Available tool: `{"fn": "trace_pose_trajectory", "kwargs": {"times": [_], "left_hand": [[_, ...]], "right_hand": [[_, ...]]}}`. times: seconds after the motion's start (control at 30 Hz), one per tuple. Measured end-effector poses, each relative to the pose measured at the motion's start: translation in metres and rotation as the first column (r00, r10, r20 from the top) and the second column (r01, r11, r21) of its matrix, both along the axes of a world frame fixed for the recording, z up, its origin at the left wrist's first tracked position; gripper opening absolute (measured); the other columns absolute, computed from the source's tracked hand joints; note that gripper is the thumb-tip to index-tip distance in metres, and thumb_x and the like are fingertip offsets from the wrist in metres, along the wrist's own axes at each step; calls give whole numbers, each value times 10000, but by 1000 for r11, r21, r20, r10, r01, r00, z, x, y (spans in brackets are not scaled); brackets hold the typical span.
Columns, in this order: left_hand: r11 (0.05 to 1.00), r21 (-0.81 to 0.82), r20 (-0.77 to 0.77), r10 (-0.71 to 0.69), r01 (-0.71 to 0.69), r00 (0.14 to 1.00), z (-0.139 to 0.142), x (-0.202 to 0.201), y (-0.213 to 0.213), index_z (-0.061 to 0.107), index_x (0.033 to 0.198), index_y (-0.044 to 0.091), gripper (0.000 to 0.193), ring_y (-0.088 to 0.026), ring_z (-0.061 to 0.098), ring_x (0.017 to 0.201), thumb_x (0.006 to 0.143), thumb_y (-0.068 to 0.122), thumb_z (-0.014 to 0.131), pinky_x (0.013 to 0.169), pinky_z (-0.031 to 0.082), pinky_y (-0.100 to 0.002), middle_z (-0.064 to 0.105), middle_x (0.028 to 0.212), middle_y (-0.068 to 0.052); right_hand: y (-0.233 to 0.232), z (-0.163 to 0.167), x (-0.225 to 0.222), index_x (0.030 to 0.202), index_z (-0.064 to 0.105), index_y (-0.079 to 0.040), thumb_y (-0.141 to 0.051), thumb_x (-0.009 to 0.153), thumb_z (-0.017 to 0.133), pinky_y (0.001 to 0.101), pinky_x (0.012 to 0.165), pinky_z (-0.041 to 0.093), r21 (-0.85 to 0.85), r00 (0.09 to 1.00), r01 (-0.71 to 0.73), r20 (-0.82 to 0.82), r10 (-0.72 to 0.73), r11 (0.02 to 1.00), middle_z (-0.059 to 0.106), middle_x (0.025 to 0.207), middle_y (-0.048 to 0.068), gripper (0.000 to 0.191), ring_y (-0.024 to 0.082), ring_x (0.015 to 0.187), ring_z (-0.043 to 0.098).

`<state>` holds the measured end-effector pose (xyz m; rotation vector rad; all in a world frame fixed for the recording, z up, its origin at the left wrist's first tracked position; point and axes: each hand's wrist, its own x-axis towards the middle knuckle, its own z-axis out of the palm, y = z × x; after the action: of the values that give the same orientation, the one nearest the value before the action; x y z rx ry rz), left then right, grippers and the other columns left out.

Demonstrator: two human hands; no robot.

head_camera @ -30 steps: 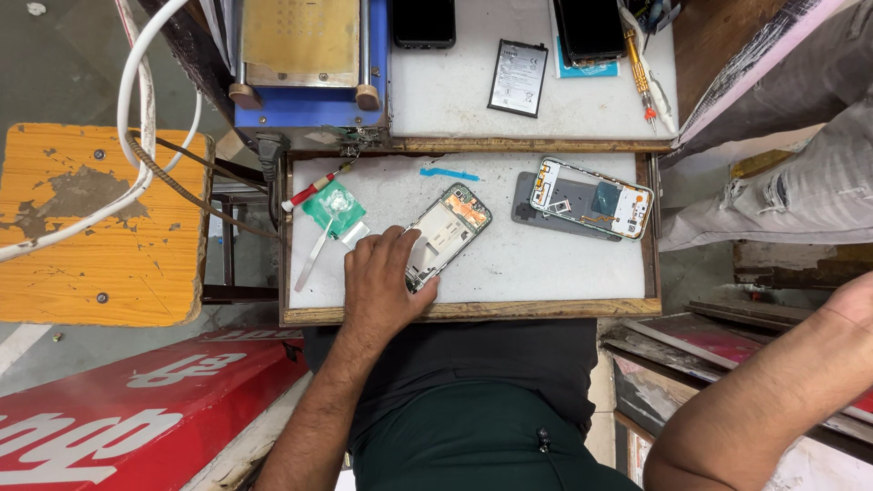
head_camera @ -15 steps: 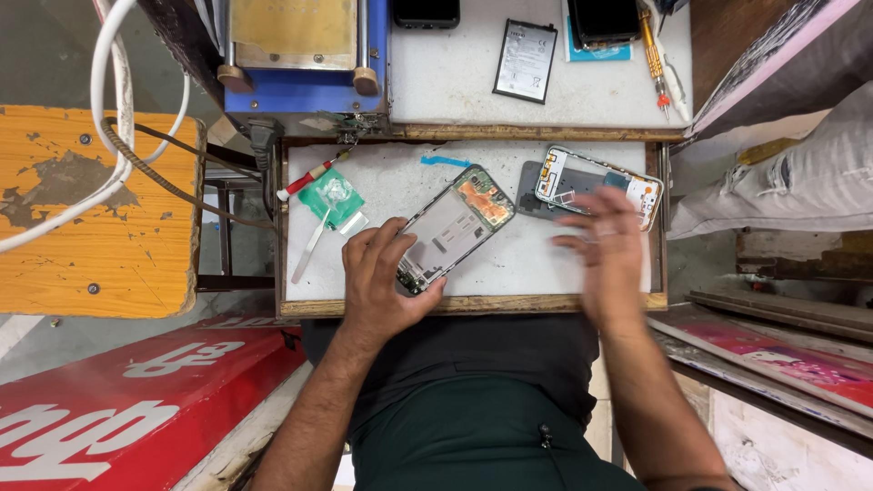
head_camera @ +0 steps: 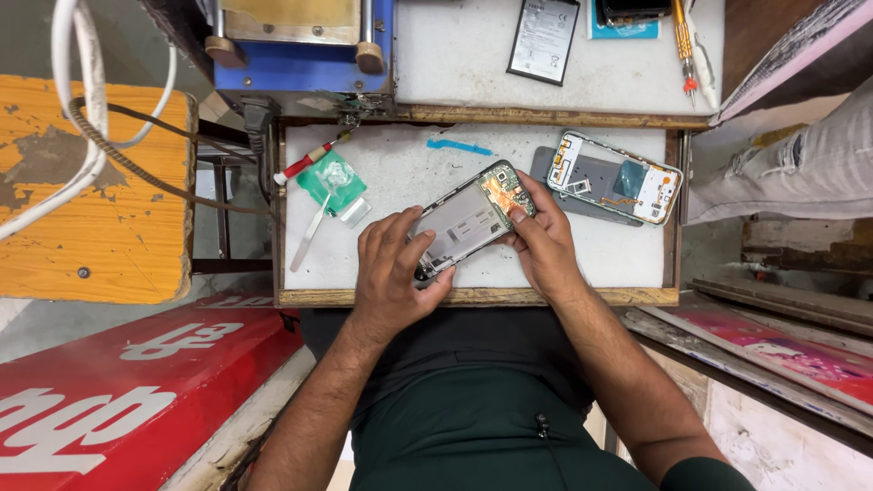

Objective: The person removes a battery from a disassembled smartphone and places it on the workbench. They then pick up the phone frame, separate the screen assembly, and use a metal spudger to pry and lift the screen from the frame. The person continues to work on detaching the screen assembly from the phone body.

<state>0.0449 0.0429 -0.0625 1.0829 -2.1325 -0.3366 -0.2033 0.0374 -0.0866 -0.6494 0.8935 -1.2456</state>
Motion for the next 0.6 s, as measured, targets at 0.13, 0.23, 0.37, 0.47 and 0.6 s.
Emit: {"fn": "trace_pose_trajectory", "kwargs": {"times": [0.13, 0.23, 0.37, 0.47, 0.6], "left_hand": [[1000, 12, 4, -7, 7, 1000, 1, -1, -1, 348, 1456, 176, 876, -355, 506, 1343, 785, 221, 910, 1129, 393, -563, 473, 1484, -193], [999, 33, 25, 6, -7, 1000, 1, -3, -3, 360, 1464, 170, 878, -361, 495, 1346, 779, 216, 906, 1122, 395, -563, 460, 1488, -194], [1000, 1, 42, 19, -19, 999, 1, -3, -2, 365, 1470, 178, 864, -354, 483, 1353, 793, 213, 901, 1132, 391, -565, 448, 1497, -188], [999, -30, 76, 28, -25, 997, 1, -3, 0, 373, 1465, 199, 839, -347, 478, 1349, 808, 202, 896, 1145, 381, -570, 451, 1488, -182], [998, -49, 70, 35, -32, 997, 1, -3, 1, 386, 1467, 199, 818, -348, 472, 1354, 824, 193, 893, 1150, 378, -568, 445, 1492, -186]], "right_hand": [[0, -4, 0, 1615, 325, -3, 0, 1030, 538, 280, 860, 561, -41, 998, -8, -67, 6, 999, 612, 1350, 138, 623, 138, 1103, 619], [2, 4, 2, 1587, 270, -17, 58, 947, 557, 319, 996, 574, -79, 991, -38, -130, 28, 996, 537, 1439, 151, 706, 179, 1279, 591], [0, 14, 13, 1615, 293, 3, 99, 969, 613, 334, 1135, 514, -209, 956, -21, -292, -42, 978, 475, 1515, 192, 727, 210, 1390, 534], [-1, 19, 20, 1592, 349, -4, 44, 988, 646, 318, 1047, 598, -217, 859, 6, -498, -116, 976, 487, 1446, 196, 675, 203, 1337, 586], [-3, 27, 18, 1541, 409, -19, -44, 980, 690, 250, 804, 646, -199, 603, -41, -787, -135, 979, 608, 1353, 199, 628, 176, 1144, 693]]}}
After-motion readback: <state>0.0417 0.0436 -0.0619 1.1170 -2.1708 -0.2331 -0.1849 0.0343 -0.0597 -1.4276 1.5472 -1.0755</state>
